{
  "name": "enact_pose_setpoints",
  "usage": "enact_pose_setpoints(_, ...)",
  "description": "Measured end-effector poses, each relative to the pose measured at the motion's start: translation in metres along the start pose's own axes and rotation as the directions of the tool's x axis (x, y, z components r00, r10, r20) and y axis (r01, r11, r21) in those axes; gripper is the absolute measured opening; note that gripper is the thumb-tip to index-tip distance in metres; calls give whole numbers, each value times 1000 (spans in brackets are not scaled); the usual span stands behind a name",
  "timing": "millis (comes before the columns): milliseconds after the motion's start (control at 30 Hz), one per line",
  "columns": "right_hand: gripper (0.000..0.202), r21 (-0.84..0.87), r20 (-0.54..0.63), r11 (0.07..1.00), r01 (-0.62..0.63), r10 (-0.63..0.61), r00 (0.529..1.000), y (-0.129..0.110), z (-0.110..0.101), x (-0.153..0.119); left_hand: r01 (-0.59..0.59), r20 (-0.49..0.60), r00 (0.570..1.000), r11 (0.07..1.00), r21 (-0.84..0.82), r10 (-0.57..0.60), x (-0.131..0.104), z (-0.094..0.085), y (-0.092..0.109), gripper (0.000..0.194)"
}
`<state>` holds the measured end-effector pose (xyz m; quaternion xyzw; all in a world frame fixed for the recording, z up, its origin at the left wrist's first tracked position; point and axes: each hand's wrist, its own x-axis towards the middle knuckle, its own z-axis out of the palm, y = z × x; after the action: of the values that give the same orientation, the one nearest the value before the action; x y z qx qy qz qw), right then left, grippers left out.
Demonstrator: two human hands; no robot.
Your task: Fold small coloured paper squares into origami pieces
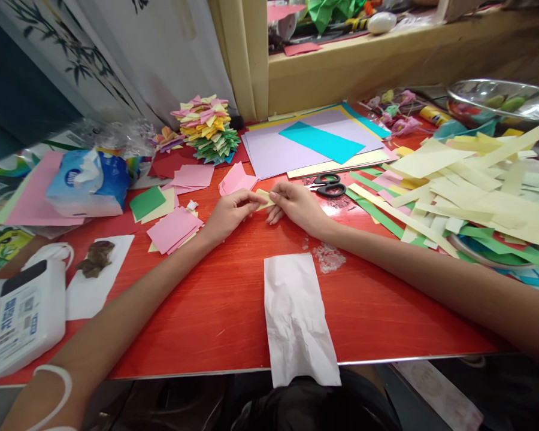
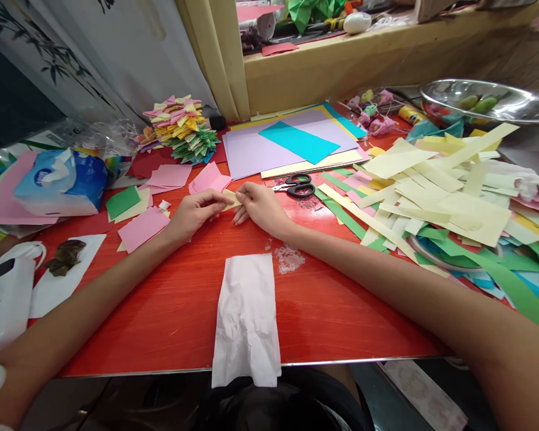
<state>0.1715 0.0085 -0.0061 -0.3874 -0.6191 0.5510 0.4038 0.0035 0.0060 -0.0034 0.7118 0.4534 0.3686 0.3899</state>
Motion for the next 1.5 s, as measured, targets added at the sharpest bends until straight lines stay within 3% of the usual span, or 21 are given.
enact_pose_setpoints(533, 5, -90, 162, 991, 104, -88, 983, 9, -1, 4, -3, 12, 1000, 999, -53, 4, -1, -1, 3, 15)
enact_pose_setpoints(833, 9, -110, 183, 985, 131, -109, 977, 7, -1, 2, 24, -78, 997, 997, -69, -30, 1, 1, 0, 11)
enact_pose_setpoints(1267, 11, -105, 142, 988, 113, -97, 985, 6, 0, 3, 75, -98, 992, 992, -97, -85, 2, 1, -2, 18)
enact_pose_setpoints(1500, 9, -137, 150, 984, 118, -97, 984, 3, 1, 0, 49, -84, 995, 997, -56, -54, 2, 0, -3, 17)
